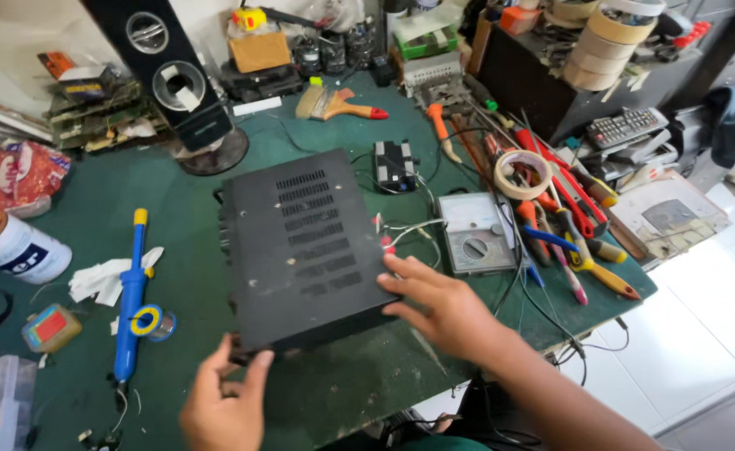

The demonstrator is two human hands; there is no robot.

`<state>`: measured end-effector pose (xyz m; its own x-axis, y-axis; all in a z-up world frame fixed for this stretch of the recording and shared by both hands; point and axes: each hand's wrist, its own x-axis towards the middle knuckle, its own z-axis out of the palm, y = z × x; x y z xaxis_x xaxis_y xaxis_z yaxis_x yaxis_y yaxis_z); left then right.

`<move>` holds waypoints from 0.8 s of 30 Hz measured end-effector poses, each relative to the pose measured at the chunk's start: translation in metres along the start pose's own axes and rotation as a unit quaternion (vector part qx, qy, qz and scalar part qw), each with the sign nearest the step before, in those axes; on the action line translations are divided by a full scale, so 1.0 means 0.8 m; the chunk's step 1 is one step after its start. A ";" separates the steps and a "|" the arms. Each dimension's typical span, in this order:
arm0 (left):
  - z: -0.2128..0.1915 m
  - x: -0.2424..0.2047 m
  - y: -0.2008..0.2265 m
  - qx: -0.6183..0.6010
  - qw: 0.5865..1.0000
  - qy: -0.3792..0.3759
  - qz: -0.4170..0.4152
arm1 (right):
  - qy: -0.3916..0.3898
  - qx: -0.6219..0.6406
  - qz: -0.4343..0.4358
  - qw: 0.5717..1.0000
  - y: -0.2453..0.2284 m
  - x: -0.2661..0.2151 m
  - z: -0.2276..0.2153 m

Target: The person assembles an electronic device by placing the internal circuit board into a black metal casing and securing the cover. They then use a screwdriver to fasten screws into the casing to complete the assembly.

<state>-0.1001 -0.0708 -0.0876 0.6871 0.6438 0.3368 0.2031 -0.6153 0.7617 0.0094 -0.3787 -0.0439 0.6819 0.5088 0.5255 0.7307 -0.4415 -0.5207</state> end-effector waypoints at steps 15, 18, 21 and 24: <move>0.006 -0.045 0.029 -0.145 0.977 0.014 0.154 | -0.205 -0.073 -0.042 0.975 -0.056 0.136 -0.059; 0.005 -0.040 0.041 -0.144 0.980 0.008 0.137 | -0.268 -0.090 -0.165 0.945 -0.069 0.186 -0.016; 0.010 -0.039 0.038 -0.123 0.978 0.026 0.168 | -0.318 -0.128 -0.172 0.923 -0.069 0.214 0.033; 0.016 -0.035 0.027 -0.093 0.975 0.018 0.202 | -0.431 -0.170 -0.182 0.868 -0.063 0.216 0.072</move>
<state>-0.1057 -0.1081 -0.0875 0.6596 0.3831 0.6467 -0.2122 -0.7305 0.6491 0.0886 -0.2259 0.0342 0.2338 0.9590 -0.1603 0.9595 -0.2542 -0.1213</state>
